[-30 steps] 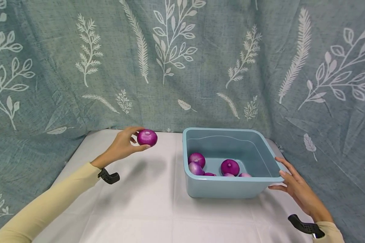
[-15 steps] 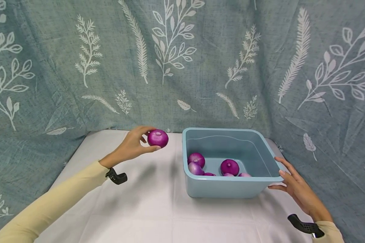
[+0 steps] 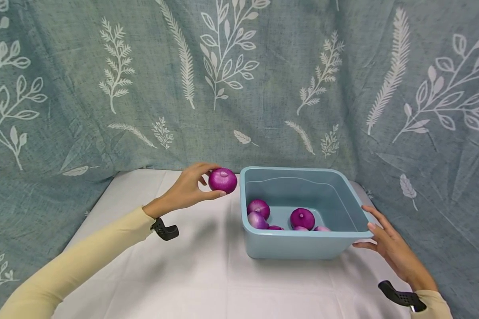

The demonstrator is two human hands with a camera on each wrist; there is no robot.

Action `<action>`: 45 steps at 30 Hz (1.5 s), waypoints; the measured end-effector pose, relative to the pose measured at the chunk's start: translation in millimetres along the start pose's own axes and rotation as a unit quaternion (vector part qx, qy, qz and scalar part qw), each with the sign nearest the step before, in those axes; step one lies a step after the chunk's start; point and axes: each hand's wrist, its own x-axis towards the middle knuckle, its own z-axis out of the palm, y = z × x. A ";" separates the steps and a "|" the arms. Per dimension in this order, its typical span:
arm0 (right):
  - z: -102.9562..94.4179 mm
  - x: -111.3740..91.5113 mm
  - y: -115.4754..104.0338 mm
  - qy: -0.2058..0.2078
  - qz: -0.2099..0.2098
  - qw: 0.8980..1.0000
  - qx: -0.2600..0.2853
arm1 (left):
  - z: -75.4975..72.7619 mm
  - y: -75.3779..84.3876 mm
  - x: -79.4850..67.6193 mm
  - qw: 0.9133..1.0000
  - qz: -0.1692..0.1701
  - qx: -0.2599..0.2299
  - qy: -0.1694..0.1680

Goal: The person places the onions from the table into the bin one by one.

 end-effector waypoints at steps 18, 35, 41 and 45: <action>-1.7 -1.8 1.6 -0.008 0.001 1.000 0.007 | 19.6 21.1 21.6 0.999 0.049 -0.014 0.004; -0.5 -9.0 3.9 -0.008 -0.014 1.000 0.020 | 51.1 34.3 31.8 0.997 0.061 -0.035 -0.038; -0.9 -6.2 3.0 -0.010 -0.018 1.000 0.012 | 54.4 33.4 30.6 0.995 0.068 -0.030 -0.059; -1.4 -5.0 1.2 -0.006 -0.016 1.000 0.003 | 51.9 31.9 30.1 0.995 0.073 -0.029 -0.065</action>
